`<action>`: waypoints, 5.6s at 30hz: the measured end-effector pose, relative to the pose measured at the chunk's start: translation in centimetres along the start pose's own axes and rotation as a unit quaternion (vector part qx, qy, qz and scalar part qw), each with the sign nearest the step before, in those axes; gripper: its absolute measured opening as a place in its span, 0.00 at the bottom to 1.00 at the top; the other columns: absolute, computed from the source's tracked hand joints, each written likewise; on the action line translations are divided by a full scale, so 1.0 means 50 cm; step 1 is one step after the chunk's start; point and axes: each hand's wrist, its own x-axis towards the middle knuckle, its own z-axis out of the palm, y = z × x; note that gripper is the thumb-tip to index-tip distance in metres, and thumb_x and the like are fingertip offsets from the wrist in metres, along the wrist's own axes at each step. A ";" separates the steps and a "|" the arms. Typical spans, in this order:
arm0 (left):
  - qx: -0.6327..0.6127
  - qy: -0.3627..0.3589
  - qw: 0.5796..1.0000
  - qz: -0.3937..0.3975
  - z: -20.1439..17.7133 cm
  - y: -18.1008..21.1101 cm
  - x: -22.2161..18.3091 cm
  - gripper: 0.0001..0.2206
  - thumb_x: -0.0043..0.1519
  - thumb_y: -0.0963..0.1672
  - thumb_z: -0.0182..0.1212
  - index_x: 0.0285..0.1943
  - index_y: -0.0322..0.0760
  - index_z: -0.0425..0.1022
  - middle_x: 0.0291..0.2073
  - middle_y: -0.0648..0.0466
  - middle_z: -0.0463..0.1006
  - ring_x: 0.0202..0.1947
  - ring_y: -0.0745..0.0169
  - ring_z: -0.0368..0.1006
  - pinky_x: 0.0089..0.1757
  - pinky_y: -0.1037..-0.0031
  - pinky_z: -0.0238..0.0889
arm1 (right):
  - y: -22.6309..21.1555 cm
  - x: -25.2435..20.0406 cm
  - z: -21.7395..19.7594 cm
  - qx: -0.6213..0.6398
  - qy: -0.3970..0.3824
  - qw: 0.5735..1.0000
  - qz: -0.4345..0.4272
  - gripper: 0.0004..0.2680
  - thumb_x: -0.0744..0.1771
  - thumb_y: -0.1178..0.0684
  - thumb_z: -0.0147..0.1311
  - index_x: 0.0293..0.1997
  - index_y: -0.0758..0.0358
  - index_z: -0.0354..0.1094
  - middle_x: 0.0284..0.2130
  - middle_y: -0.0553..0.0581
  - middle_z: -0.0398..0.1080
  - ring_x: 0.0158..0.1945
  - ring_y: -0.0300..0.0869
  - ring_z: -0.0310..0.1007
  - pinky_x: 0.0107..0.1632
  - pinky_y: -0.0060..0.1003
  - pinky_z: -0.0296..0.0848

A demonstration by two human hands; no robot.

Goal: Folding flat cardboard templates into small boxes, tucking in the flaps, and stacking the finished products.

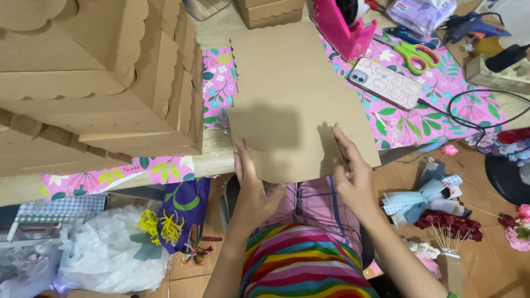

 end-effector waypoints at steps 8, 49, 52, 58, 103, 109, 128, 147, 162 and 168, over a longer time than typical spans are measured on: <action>0.216 0.019 0.973 0.085 0.043 0.006 0.027 0.32 0.63 0.36 0.42 0.78 0.18 0.36 0.76 0.25 0.44 0.75 0.31 0.48 0.69 0.47 0.32 | 0.090 -0.020 0.052 -0.261 -0.051 0.958 -0.107 0.21 0.69 0.64 0.42 0.74 0.67 0.54 0.73 0.68 0.52 0.76 0.59 0.44 0.73 0.56 0.46; 0.381 0.046 0.901 0.205 0.092 -0.021 -0.003 0.38 0.53 0.48 0.76 0.69 0.22 0.64 0.69 0.33 0.63 0.70 0.35 0.60 0.68 0.51 0.54 | 0.202 0.092 -0.137 -0.204 0.075 0.973 0.073 0.15 0.69 0.55 0.51 0.64 0.66 0.69 0.49 0.60 0.67 0.49 0.45 0.70 0.51 0.39 0.69; 0.353 0.099 0.901 0.234 0.091 -0.021 0.003 0.28 0.57 0.46 0.66 0.64 0.23 0.70 0.61 0.31 0.70 0.65 0.33 0.66 0.62 0.52 0.59 | 0.244 0.121 -0.142 -0.277 0.059 0.958 0.034 0.18 0.70 0.56 0.56 0.66 0.77 0.68 0.48 0.69 0.67 0.46 0.57 0.70 0.46 0.50 0.72; 0.343 0.081 0.904 0.240 0.083 -0.009 0.000 0.31 0.55 0.47 0.68 0.66 0.22 0.68 0.62 0.31 0.70 0.66 0.32 0.65 0.63 0.53 0.57 | 0.229 0.135 -0.135 -0.271 0.045 0.960 0.061 0.13 0.70 0.46 0.58 0.56 0.63 0.77 0.43 0.63 0.69 0.43 0.56 0.73 0.45 0.49 0.72; 0.228 0.153 0.953 0.125 0.081 -0.016 0.085 0.36 0.68 0.50 0.56 0.76 0.18 0.48 0.74 0.24 0.49 0.74 0.24 0.47 0.67 0.42 0.43 | 0.133 0.060 0.052 -0.455 -0.126 0.876 -0.096 0.22 0.72 0.36 0.36 0.75 0.49 0.54 0.74 0.62 0.52 0.77 0.54 0.45 0.76 0.50 0.42; 0.292 0.022 0.956 0.012 0.117 0.013 0.125 0.41 0.68 0.56 0.47 0.75 0.13 0.44 0.72 0.17 0.44 0.75 0.20 0.42 0.66 0.41 0.42 | 0.158 0.055 0.049 -0.447 -0.125 0.880 -0.103 0.22 0.71 0.41 0.36 0.77 0.48 0.50 0.75 0.63 0.49 0.78 0.54 0.42 0.76 0.49 0.40; 0.442 0.052 0.894 0.057 0.163 -0.064 0.116 0.29 0.71 0.52 0.42 0.74 0.24 0.58 0.71 0.30 0.60 0.74 0.35 0.51 0.68 0.49 0.38 | 0.116 0.055 -0.032 -0.167 -0.197 0.965 -0.053 0.25 0.62 0.50 0.63 0.68 0.57 0.64 0.71 0.61 0.58 0.76 0.56 0.48 0.73 0.56 0.46; 0.425 0.061 0.888 0.166 0.154 -0.078 0.072 0.24 0.66 0.53 0.53 0.72 0.49 0.67 0.66 0.27 0.63 0.71 0.29 0.56 0.66 0.42 0.44 | 0.235 0.200 -0.060 -0.358 0.076 0.929 0.054 0.16 0.65 0.44 0.63 0.54 0.59 0.72 0.44 0.56 0.67 0.56 0.54 0.59 0.56 0.55 0.59; 0.377 -0.047 0.921 0.089 0.124 -0.054 0.072 0.29 0.66 0.53 0.53 0.71 0.30 0.60 0.72 0.27 0.54 0.76 0.35 0.46 0.68 0.46 0.36 | 0.073 0.169 0.090 -0.371 -0.131 0.919 -0.013 0.26 0.73 0.39 0.31 0.74 0.75 0.47 0.71 0.76 0.50 0.77 0.60 0.42 0.76 0.52 0.37; 0.092 -0.070 0.993 0.030 0.025 -0.069 0.114 0.24 0.72 0.51 0.43 0.72 0.32 0.62 0.68 0.30 0.62 0.72 0.32 0.52 0.68 0.46 0.38 | 0.090 0.169 0.103 -0.440 -0.139 0.887 0.021 0.26 0.73 0.35 0.28 0.76 0.66 0.47 0.74 0.68 0.49 0.78 0.54 0.42 0.77 0.48 0.38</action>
